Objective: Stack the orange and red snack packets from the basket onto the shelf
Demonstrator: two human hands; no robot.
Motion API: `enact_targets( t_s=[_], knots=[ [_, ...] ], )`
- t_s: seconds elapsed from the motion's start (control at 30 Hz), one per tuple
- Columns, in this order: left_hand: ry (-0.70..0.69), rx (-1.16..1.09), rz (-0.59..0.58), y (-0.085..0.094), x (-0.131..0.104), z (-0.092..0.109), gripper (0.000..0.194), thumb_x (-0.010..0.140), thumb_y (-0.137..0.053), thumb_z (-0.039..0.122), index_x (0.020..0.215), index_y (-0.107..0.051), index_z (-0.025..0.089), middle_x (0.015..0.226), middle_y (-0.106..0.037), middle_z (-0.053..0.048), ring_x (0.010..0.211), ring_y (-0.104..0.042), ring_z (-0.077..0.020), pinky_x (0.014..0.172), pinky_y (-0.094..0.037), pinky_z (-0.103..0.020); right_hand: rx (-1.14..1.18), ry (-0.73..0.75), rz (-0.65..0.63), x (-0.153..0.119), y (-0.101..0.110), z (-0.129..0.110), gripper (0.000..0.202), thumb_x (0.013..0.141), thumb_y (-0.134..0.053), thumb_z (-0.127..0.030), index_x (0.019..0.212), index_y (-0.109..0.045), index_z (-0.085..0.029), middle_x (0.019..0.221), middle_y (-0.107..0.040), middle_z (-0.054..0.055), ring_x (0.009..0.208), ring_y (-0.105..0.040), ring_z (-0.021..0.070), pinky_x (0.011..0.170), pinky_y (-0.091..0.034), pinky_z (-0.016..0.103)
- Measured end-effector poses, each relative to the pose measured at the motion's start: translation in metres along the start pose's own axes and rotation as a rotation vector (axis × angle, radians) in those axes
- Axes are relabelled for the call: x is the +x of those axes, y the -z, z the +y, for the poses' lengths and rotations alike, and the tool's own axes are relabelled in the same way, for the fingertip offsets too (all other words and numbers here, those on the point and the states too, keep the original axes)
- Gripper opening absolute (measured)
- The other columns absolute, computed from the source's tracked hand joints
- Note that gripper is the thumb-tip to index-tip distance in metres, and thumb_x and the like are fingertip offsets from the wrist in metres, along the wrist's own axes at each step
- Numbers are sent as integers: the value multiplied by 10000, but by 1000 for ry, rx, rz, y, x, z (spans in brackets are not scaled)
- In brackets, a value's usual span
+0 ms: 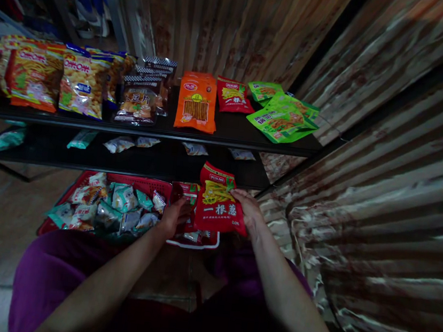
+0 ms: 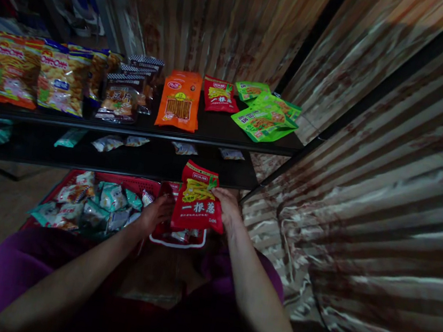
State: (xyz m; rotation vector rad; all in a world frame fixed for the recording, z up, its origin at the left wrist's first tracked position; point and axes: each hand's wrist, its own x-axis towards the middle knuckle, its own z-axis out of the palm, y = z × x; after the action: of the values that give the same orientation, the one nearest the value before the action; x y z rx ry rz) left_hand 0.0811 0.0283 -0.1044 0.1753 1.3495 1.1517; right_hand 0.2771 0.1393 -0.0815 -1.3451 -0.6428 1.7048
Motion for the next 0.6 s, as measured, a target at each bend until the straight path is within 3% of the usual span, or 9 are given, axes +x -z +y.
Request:
enact_targets(
  t_s=[0.1, 0.2, 0.27, 0.37, 0.5, 0.6],
  knots=[
    [44, -165, -186, -10, -6, 15, 341, 758, -617, 472, 884, -667, 160, 913, -721, -105, 890, -673, -225, 795, -513, -341, 44, -6, -95, -4, -9, 6, 283, 478, -828, -191, 636, -594, -199, 561, -663, -27, 502, -606, 142, 516, -512, 263],
    [-48, -237, -278, -16, -11, 22, 364, 651, -755, 363, 942, -676, 159, 923, -731, -89, 948, -665, -249, 872, -490, -365, 58, 29, -150, -6, -13, 16, 326, 445, -851, -239, 650, -601, -200, 572, -664, -35, 519, -600, 129, 537, -503, 249],
    [-107, -265, -237, -17, -12, 21, 410, 572, -813, 301, 932, -681, 157, 911, -737, -85, 950, -665, -265, 902, -477, -391, 66, 52, -151, -5, -14, 22, 341, 448, -855, -249, 672, -600, -210, 578, -660, -48, 536, -604, 127, 555, -505, 249],
    [-130, -293, -118, -20, -12, 18, 415, 516, -840, 329, 858, -688, 150, 841, -742, -87, 889, -680, -283, 875, -488, -431, 70, 64, -141, -4, -16, 25, 384, 467, -850, -230, 769, -613, -237, 633, -678, -58, 579, -631, 143, 583, -518, 266],
    [-147, -247, -90, -26, -11, 12, 422, 545, -811, 427, 848, -696, 158, 826, -741, -87, 822, -689, -267, 820, -509, -425, 37, 39, -206, -11, -19, 20, 491, 518, -833, -249, 957, -616, -270, 791, -732, -19, 701, -687, 211, 646, -550, 337],
    [-180, -196, -22, -26, -7, 6, 402, 568, -786, 464, 825, -697, 169, 805, -738, -79, 787, -687, -250, 787, -517, -411, -13, -34, -273, -17, -20, 17, 401, 565, -812, -331, 913, -636, -238, 841, -746, 29, 787, -703, 254, 678, -558, 367]
  ],
)
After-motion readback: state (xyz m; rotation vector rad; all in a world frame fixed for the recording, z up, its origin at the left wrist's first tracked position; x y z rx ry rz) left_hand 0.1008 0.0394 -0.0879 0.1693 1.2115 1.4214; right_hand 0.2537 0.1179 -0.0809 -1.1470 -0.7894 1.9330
